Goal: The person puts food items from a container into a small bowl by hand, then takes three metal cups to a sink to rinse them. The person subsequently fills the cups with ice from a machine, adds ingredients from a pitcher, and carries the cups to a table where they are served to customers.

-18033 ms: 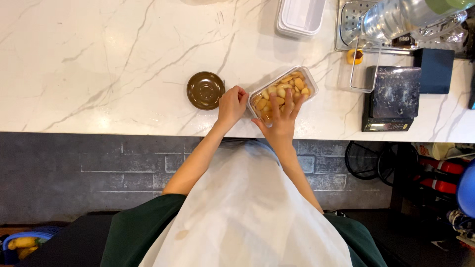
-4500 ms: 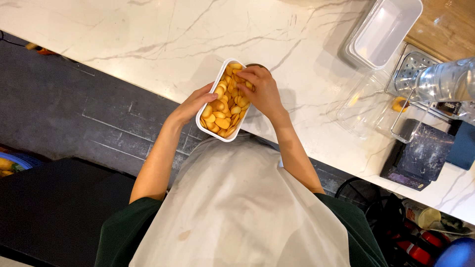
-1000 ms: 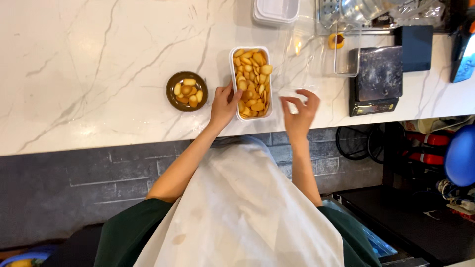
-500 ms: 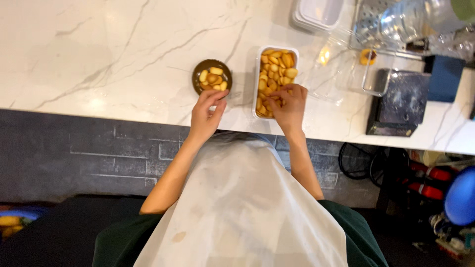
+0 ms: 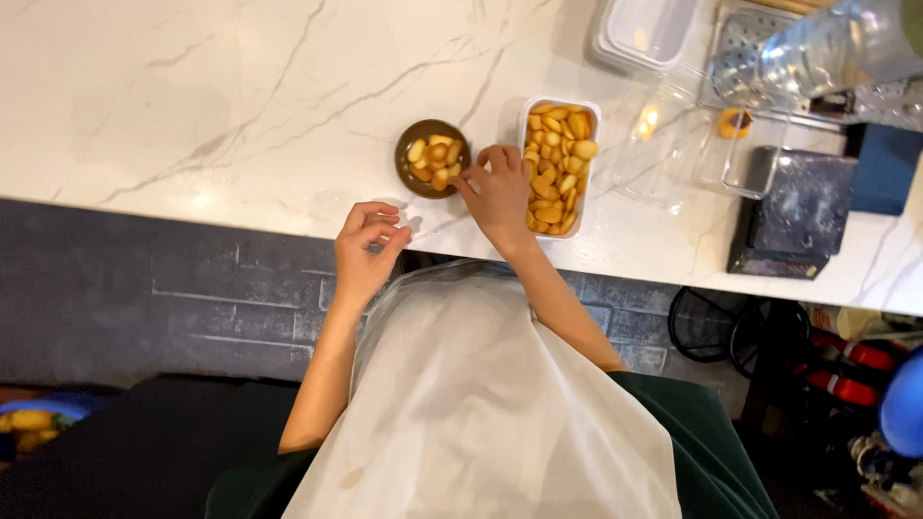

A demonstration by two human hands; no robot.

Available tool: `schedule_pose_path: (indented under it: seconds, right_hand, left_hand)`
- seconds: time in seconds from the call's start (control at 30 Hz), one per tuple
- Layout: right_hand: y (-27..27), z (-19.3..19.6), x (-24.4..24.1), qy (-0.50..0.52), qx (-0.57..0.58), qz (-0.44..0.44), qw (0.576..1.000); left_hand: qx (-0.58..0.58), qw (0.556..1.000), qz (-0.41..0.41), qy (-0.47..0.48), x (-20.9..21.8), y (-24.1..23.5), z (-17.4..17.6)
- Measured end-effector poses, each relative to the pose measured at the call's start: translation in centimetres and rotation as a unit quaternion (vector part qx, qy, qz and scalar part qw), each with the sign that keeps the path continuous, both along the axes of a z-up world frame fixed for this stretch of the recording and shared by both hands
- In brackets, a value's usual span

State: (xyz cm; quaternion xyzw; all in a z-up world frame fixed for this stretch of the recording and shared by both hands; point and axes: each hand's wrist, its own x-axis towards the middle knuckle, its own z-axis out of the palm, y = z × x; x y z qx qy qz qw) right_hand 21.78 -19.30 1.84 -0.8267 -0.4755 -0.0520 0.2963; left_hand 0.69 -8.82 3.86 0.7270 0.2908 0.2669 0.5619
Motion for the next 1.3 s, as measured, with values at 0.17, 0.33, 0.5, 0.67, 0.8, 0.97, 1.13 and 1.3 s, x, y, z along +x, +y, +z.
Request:
schedule_pose_path:
  seconds: [0.17, 0.33, 0.5, 0.67, 0.8, 0.97, 1.13, 1.3]
  right_hand:
    - [-8.1, -0.5, 4.4, -0.012, 0.017, -0.124, 0.992]
    - [-17.8, 0.2, 9.7, -0.093, -0.049, -0.244, 0.964]
    - [-20.9, 0.2, 11.1, -0.078, -0.089, -0.207, 0.971]
    - [-20.8, 0.0, 10.5, -0.086, -0.076, -0.206, 0.972]
    - [-20.7, 0.8, 9.2, -0.087, -0.033, -0.217, 0.972]
    - [-21.3, 2.4, 7.7, 0.0, 0.108, -0.27, 0.957]
    - [-22.5, 3.7, 5.4, 0.13, 0.241, -0.292, 0.916]
    - [-22.4, 3.6, 3.1, 0.323, 0.416, -0.249, 0.813]
  left_hand:
    - [0.079, 0.992, -0.079, 0.059, 3.4, -0.7, 2.1]
    - [0.094, 0.973, -0.206, 0.047, 7.9, -1.9, 2.9]
    - [0.143, 0.958, -0.242, 0.055, 11.8, -2.3, 2.6]
    - [0.344, 0.901, -0.262, -0.026, 19.7, -3.5, 1.0]
    - [0.362, 0.893, -0.26, -0.056, 24.5, -4.6, 0.8]
    - [0.236, 0.955, -0.17, -0.06, 22.0, -2.7, 1.2]
    - [0.075, 0.991, -0.11, 0.001, 16.1, -2.2, 0.2]
    - [-0.077, 0.973, -0.213, 0.039, 13.1, -4.5, -1.4]
